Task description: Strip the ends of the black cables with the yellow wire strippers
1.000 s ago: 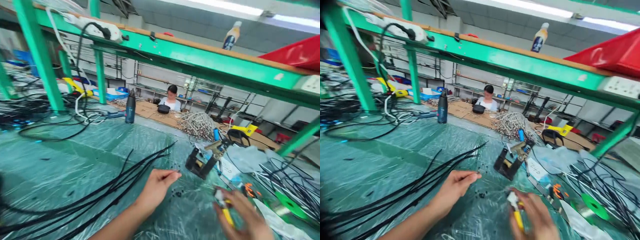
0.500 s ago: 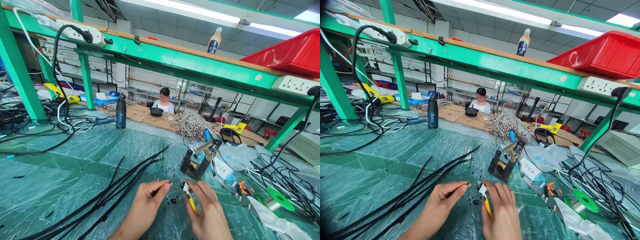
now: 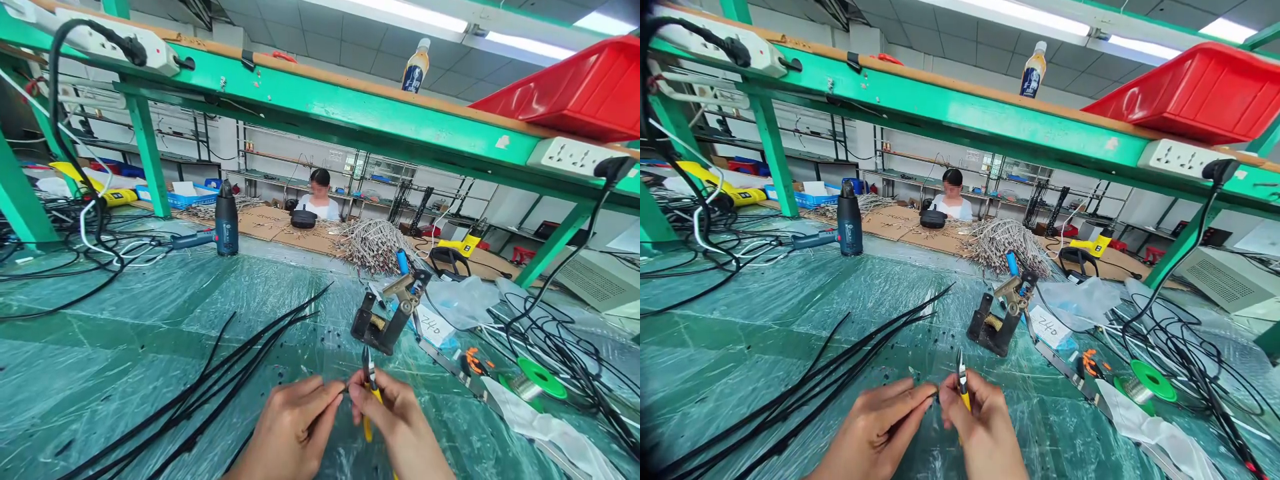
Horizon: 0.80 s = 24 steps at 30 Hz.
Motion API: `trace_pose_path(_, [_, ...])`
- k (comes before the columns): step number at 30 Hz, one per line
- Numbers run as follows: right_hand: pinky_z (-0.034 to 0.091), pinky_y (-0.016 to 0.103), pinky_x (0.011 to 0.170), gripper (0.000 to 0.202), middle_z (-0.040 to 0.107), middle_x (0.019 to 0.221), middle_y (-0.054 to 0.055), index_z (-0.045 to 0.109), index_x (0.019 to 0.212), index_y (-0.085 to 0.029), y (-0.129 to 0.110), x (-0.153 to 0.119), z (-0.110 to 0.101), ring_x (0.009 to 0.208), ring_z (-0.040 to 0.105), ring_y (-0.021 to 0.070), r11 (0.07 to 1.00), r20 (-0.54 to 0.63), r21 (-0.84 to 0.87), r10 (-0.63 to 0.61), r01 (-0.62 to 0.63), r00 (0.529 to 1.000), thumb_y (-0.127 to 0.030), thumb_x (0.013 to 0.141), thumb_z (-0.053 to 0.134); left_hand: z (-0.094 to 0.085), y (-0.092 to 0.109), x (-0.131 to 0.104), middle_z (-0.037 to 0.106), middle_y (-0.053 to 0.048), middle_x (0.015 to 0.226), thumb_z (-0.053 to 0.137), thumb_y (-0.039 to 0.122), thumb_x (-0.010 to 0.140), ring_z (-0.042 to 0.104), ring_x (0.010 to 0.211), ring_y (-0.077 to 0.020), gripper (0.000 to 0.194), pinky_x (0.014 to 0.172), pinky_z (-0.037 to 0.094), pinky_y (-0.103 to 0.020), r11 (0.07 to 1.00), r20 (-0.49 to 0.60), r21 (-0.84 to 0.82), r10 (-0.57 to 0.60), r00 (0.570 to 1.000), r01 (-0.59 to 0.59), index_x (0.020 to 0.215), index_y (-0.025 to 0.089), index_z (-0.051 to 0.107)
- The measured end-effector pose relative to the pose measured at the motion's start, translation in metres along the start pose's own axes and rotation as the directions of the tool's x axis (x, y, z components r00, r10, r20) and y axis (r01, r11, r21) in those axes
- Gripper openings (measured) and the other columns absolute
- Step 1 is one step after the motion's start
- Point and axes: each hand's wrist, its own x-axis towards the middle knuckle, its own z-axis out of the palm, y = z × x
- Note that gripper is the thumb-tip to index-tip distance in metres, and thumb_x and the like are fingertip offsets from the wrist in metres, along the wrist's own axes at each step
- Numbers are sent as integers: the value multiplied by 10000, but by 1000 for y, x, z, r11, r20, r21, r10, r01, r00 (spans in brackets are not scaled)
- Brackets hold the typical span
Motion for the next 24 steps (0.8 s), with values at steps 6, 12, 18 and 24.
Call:
trace_pose_path(6, [430, 291, 597, 202, 530, 603, -22, 558, 700, -168, 8, 2, -8, 534, 526, 134, 883, 253, 362, 215, -298, 943, -354, 773, 592, -4, 9, 4, 543, 6, 603, 462, 232, 928, 496, 577, -132, 284, 541, 344, -219, 962, 98, -231, -123, 987, 143, 775, 211, 700])
trace_pose_path(12, [349, 257, 568, 359, 489, 591, -28, 506, 690, -195, 21, 1, -1, 566, 456, 135, 970, -58, -242, 24, -38, 998, -506, 869, 491, -7, 11, 12, 510, 24, 579, 580, 357, 861, 420, 566, -112, 264, 572, 362, -202, 674, 192, -590, -419, 888, 445, 746, 186, 745])
trace_pose_path(18, [389, 327, 677, 110, 563, 820, 32, 521, 859, -228, 36, -1, 2, 763, 525, 215, 696, -22, -662, -392, 280, 920, -310, 904, 464, -6, -3, 9, 193, 75, 518, 639, 418, 808, 156, 489, -82, 290, 428, 156, -206, 485, 213, -680, -587, 781, 550, 767, 152, 746])
trace_pose_path(24, [414, 398, 682, 84, 575, 817, 35, 543, 908, -246, 36, -4, 7, 768, 530, 260, 587, -41, -762, -466, 275, 884, -207, 847, 499, -6, 0, 11, 208, 77, 504, 664, 430, 780, 159, 472, -71, 298, 398, 169, -183, 508, 197, -662, -591, 782, 551, 759, 148, 761])
